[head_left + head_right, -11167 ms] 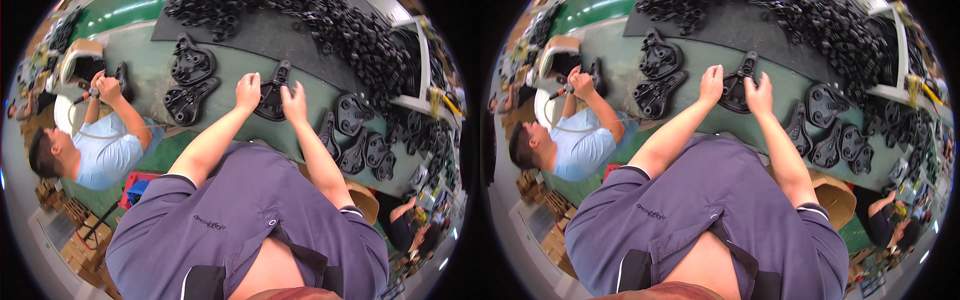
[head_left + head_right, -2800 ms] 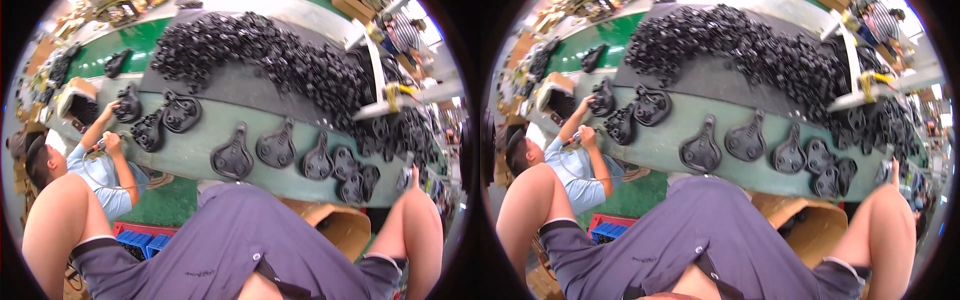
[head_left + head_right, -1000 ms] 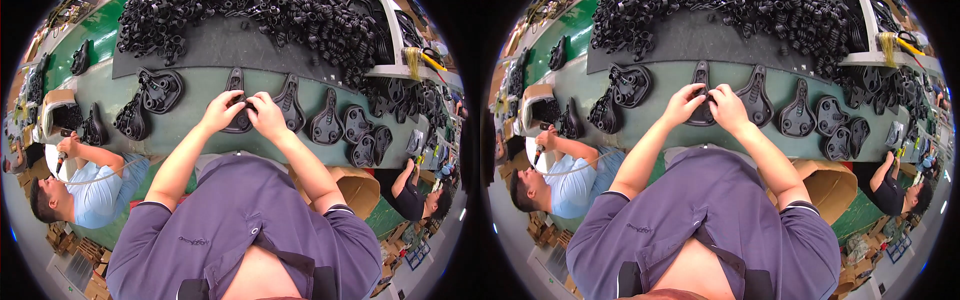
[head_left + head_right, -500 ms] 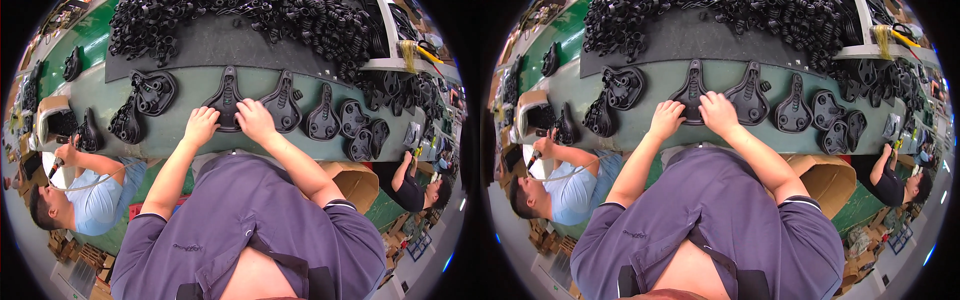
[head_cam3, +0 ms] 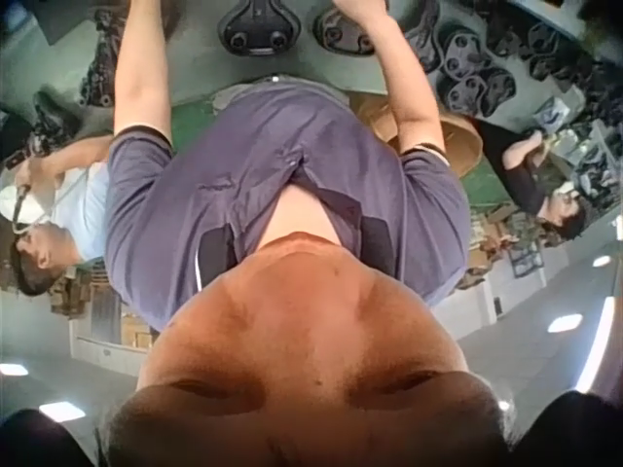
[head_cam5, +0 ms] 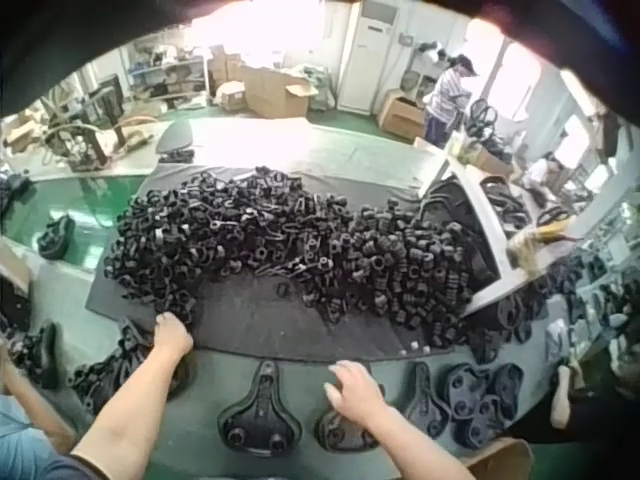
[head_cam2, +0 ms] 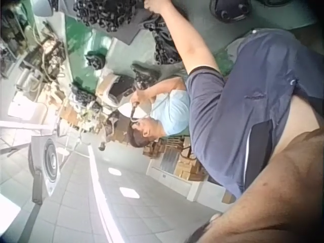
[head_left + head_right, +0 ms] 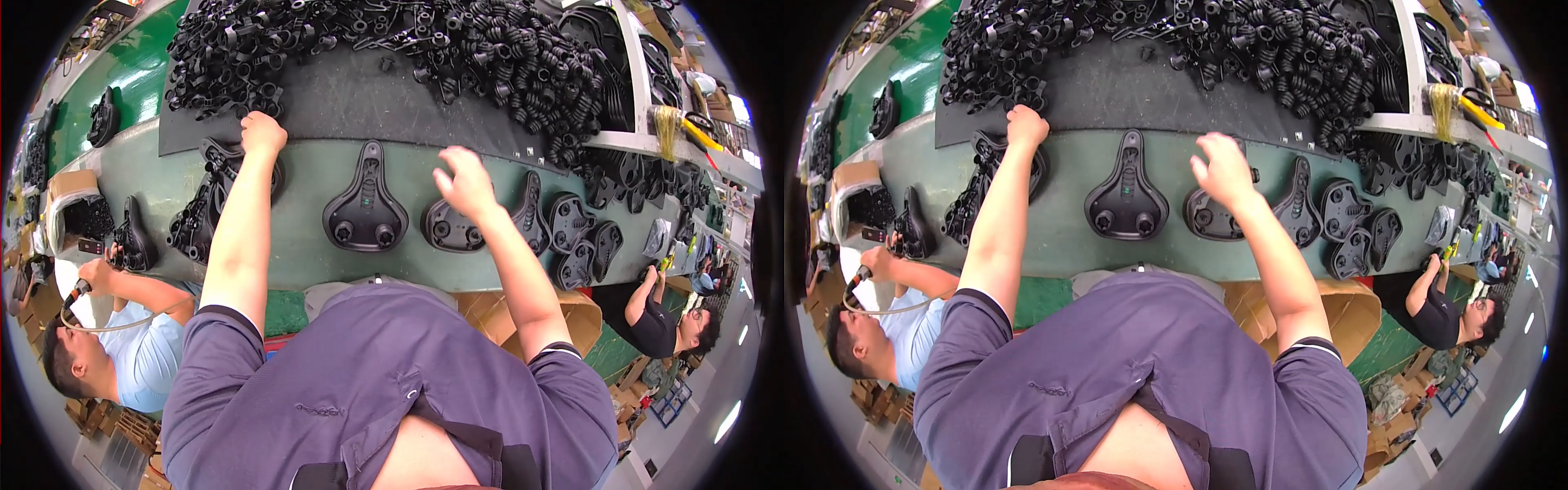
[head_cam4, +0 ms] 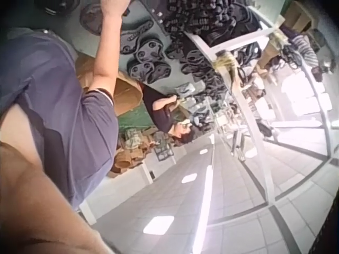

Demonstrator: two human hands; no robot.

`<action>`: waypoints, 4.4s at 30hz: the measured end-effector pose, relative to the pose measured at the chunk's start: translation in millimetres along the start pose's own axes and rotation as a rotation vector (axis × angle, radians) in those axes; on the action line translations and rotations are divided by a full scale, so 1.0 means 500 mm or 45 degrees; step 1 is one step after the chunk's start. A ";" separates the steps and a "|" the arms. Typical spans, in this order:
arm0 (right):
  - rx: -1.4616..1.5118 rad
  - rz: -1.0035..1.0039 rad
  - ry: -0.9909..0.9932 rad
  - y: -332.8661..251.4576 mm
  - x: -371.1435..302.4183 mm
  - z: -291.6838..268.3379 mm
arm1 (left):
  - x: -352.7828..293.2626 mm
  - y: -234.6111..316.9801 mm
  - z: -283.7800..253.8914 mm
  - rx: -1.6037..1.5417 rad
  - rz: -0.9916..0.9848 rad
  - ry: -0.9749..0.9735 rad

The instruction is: Assembling bicycle seats by attaching parts and using a pneumatic screwdriver to fasten components.

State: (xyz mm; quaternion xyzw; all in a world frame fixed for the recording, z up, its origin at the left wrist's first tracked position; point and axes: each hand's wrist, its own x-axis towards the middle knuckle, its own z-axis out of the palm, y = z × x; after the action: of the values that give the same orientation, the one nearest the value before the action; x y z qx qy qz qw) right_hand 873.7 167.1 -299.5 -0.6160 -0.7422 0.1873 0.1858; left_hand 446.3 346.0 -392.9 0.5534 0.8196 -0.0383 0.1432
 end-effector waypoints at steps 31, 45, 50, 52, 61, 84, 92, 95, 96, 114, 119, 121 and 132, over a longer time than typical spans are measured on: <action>0.468 0.619 0.129 0.121 -0.359 0.014 | -0.475 -0.122 0.105 -0.542 0.341 0.020; -0.166 0.399 -0.278 -0.035 -0.241 0.006 | -0.543 -0.065 -0.077 -0.689 0.858 -0.246; -0.100 0.477 -0.324 -0.049 -0.206 -0.028 | -0.528 -0.037 -0.052 -0.247 1.251 -0.434; 0.019 0.443 -0.021 -0.056 -0.187 -0.018 | -0.524 -0.032 -0.074 -0.196 1.224 -0.525; 1.728 1.425 -0.233 -0.171 0.037 0.032 | -0.510 -0.058 -0.043 -0.565 1.215 -0.582; 0.112 0.283 -0.037 -0.242 -0.079 0.219 | -0.533 0.084 0.038 -0.730 0.581 0.039; 0.065 0.175 0.224 -0.239 -0.056 0.224 | -0.522 0.092 0.066 -0.639 0.547 0.149; 0.414 0.314 -0.024 -0.224 -0.060 0.173 | -0.473 0.069 0.085 -0.903 0.275 -0.177; 0.687 0.362 -0.069 -0.208 -0.071 0.164 | -0.446 0.048 0.087 -0.959 0.121 -0.383; -0.330 0.570 0.038 0.068 -0.364 0.011 | -0.302 -0.352 -0.015 -0.966 -0.019 -0.233; -0.039 0.524 -0.229 0.044 -0.322 0.024 | -0.196 -0.433 -0.027 -1.120 -0.213 -0.214; 0.113 0.517 -0.349 0.029 -0.303 0.015 | -0.168 -0.444 -0.023 -1.365 -0.351 -0.224; -0.202 0.810 -0.206 0.199 -0.177 0.039 | -0.388 -0.042 -0.088 -0.768 0.897 0.312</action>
State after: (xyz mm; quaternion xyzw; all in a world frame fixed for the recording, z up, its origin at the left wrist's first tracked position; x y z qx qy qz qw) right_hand 963.3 96.1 -370.7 -0.8125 -0.5373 0.2259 0.0098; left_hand 485.7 173.9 -299.4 0.7318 0.5674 0.3176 0.2040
